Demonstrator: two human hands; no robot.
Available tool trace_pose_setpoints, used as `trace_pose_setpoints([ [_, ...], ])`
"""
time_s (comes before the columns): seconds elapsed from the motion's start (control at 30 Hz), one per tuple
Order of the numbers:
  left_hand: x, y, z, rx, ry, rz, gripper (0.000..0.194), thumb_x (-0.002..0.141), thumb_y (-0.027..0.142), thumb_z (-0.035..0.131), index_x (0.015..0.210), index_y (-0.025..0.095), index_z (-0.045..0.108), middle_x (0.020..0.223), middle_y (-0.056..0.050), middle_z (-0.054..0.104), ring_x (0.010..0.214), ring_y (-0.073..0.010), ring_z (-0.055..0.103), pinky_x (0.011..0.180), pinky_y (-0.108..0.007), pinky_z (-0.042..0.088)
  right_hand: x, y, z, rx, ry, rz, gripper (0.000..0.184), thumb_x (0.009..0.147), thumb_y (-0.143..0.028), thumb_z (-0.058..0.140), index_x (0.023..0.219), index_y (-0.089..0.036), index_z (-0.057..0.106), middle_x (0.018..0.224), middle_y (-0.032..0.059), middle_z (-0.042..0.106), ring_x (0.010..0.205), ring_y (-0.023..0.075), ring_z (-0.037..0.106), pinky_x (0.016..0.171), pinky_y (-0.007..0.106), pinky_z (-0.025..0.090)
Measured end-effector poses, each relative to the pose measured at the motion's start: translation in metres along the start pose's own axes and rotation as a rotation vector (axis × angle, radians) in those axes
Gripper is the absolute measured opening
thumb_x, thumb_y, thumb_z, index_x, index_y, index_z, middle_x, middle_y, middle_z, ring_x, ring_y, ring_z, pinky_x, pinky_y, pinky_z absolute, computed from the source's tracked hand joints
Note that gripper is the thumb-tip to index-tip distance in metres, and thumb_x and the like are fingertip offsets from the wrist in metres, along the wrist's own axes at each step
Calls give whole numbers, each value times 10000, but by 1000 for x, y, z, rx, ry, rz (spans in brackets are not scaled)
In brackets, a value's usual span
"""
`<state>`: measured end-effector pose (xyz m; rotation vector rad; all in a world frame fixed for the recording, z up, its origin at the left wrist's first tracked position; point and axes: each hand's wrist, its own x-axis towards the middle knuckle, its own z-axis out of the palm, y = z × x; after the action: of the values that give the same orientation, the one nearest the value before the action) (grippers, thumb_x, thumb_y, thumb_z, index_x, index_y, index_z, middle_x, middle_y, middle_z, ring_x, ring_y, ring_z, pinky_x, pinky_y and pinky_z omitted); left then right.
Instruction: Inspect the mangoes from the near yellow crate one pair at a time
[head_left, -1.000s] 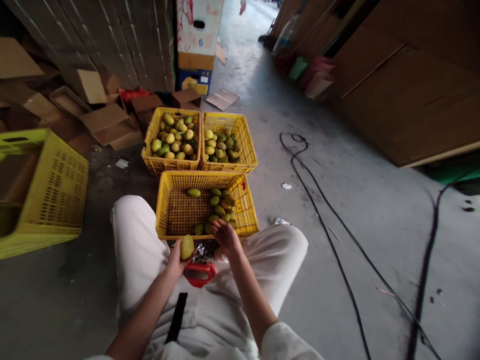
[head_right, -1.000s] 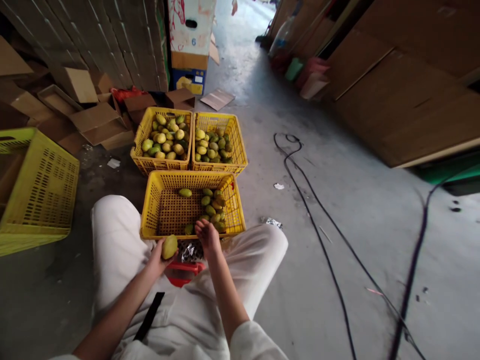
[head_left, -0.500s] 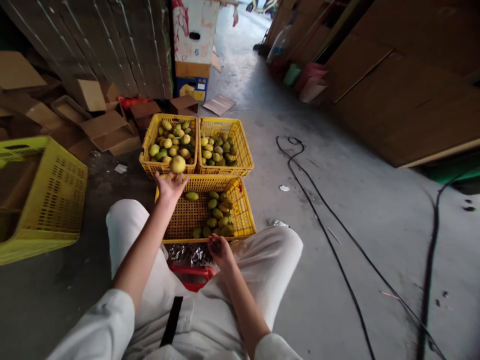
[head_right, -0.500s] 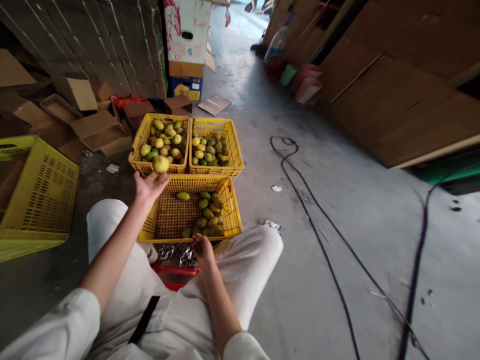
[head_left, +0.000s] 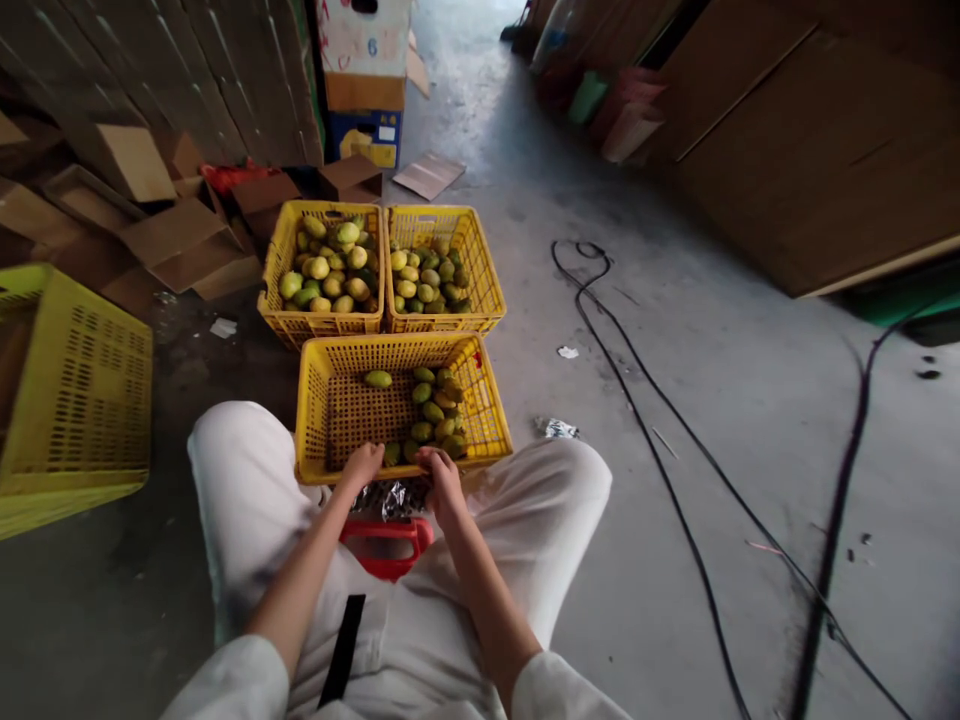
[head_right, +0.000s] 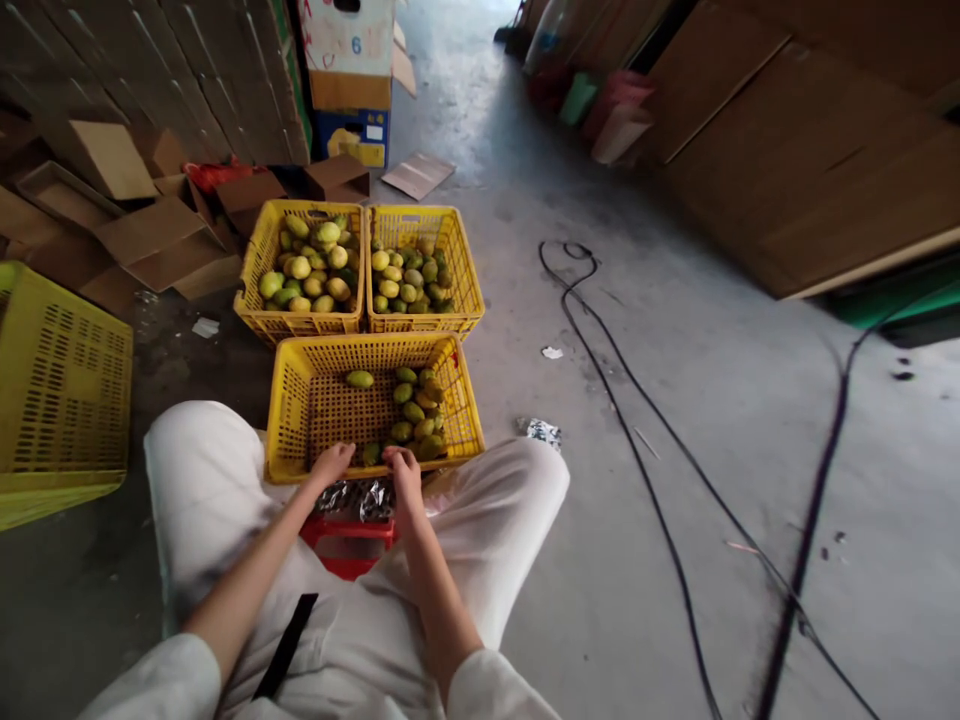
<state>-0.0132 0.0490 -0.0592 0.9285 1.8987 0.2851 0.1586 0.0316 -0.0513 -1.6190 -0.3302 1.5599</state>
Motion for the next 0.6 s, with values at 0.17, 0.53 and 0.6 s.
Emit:
trace_pose_setpoints([
  [0.17,-11,-15,20,352,-21,70,363,1084,296,476,1108,118,791,1295,-244,799,1299,-359,736,1103,-440,506,53,-29,7,-413,80,-297,219,756,-405,644,863,-230,721,874,38,779,870,225,711,786,309,548],
  [0.53,-13,-19,33,684,-17,86,424,1093,183,390,1249,147,782,1285,-180,805,1228,-305,766,969,-368,540,180,-23,21,-1177,5,-211,367,786,-108,656,1135,-181,741,1153,166,770,1140,329,721,965,379,548],
  [0.6,-13,-23,35,669,-39,61,416,1085,179,402,1239,157,788,1272,-185,808,1207,-315,774,971,-376,542,195,-17,24,-1249,-77,-240,448,801,-58,640,1213,-198,749,1292,194,759,1227,349,696,1028,416,536],
])
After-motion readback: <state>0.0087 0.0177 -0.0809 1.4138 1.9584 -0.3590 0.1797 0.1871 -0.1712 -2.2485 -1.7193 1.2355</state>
